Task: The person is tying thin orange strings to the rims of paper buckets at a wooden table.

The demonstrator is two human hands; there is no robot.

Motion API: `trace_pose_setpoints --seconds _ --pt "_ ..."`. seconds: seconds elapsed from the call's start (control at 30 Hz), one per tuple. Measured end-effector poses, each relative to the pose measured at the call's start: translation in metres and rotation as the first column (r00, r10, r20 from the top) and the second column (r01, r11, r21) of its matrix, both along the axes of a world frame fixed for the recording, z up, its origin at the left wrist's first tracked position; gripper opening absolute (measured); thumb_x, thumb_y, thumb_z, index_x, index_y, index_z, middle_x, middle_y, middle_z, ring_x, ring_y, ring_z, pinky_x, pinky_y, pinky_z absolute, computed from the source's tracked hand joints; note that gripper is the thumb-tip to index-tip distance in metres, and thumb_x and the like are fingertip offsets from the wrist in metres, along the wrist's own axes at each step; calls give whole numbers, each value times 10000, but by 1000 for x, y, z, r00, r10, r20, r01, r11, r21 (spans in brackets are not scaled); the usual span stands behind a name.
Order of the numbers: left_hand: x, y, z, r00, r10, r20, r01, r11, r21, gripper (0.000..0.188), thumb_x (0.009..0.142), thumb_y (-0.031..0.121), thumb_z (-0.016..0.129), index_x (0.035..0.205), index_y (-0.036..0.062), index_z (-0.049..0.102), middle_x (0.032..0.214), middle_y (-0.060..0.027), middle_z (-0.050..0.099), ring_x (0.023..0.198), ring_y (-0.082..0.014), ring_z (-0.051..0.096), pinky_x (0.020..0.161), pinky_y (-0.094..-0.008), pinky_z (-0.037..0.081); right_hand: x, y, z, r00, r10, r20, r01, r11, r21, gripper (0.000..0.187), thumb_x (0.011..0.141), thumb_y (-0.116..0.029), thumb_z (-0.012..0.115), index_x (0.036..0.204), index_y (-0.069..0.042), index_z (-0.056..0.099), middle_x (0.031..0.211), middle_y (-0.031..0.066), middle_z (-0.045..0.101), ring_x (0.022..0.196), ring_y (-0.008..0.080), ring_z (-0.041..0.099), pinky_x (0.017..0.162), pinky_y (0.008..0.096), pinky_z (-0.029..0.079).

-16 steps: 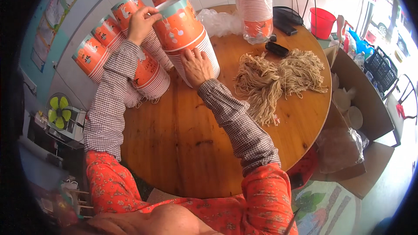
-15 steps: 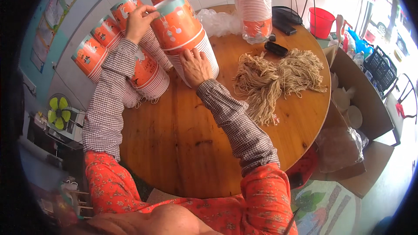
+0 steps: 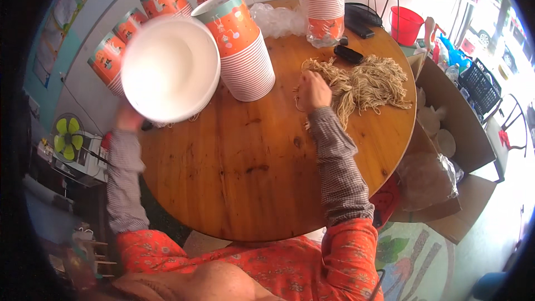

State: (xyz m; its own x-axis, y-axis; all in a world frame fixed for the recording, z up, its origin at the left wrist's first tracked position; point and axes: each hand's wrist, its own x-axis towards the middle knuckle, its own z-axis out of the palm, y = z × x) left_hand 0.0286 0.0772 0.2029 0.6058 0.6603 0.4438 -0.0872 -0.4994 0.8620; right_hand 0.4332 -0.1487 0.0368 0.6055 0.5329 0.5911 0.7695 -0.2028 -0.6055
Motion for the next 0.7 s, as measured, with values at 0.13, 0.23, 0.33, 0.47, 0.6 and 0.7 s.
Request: trace_pose_setpoints --seconds 0.13,0.23,0.33,0.47,0.6,0.7 --pt "-5 -54 -125 965 46 257 189 558 -808 413 964 186 508 1333 6 462 1297 -151 545 1171 -249 548 983 -403 482 10 -21 -19 997 -61 -47 53 987 -151 173 889 -240 551 922 -79 604 956 124 623 908 325 604 762 423 487" --pt "-4 -64 -179 975 74 211 160 430 -888 236 932 81 525 1150 0 568 1121 -127 616 1021 -236 596 866 -365 528 13 -26 -37 995 -99 0 96 964 -248 211 878 -275 584 941 -75 607 980 121 617 945 316 596 770 434 486" --pt "-22 -57 -221 957 251 146 61 317 -946 77 904 -2 516 963 3 565 950 -109 611 887 -211 606 823 -340 536 4 -19 -35 989 -135 54 145 926 -347 214 858 -289 603 904 -81 616 953 118 616 981 317 580 780 440 486" --pt "-12 -101 -203 975 203 91 11 365 -931 122 935 29 511 1019 -30 576 1021 -117 629 957 -240 624 857 -339 529 -1 -23 -36 992 -100 77 120 938 -327 157 847 -238 581 875 -87 617 919 109 612 973 305 580 777 432 484" --pt "-18 -124 -201 989 115 88 32 423 -906 198 936 54 529 1113 -15 586 1073 -107 633 1024 -230 616 895 -316 502 -18 -24 -24 998 31 50 -24 990 -137 100 844 -176 568 860 -80 590 893 114 606 922 312 589 752 412 480" --pt "0 -138 -194 998 17 59 44 480 -876 219 938 72 538 1135 -8 590 1085 -100 634 1041 -216 612 895 -298 490 -34 -19 -28 977 205 53 -203 978 -45 81 836 -135 567 859 -57 569 848 140 609 840 337 599 717 425 481"
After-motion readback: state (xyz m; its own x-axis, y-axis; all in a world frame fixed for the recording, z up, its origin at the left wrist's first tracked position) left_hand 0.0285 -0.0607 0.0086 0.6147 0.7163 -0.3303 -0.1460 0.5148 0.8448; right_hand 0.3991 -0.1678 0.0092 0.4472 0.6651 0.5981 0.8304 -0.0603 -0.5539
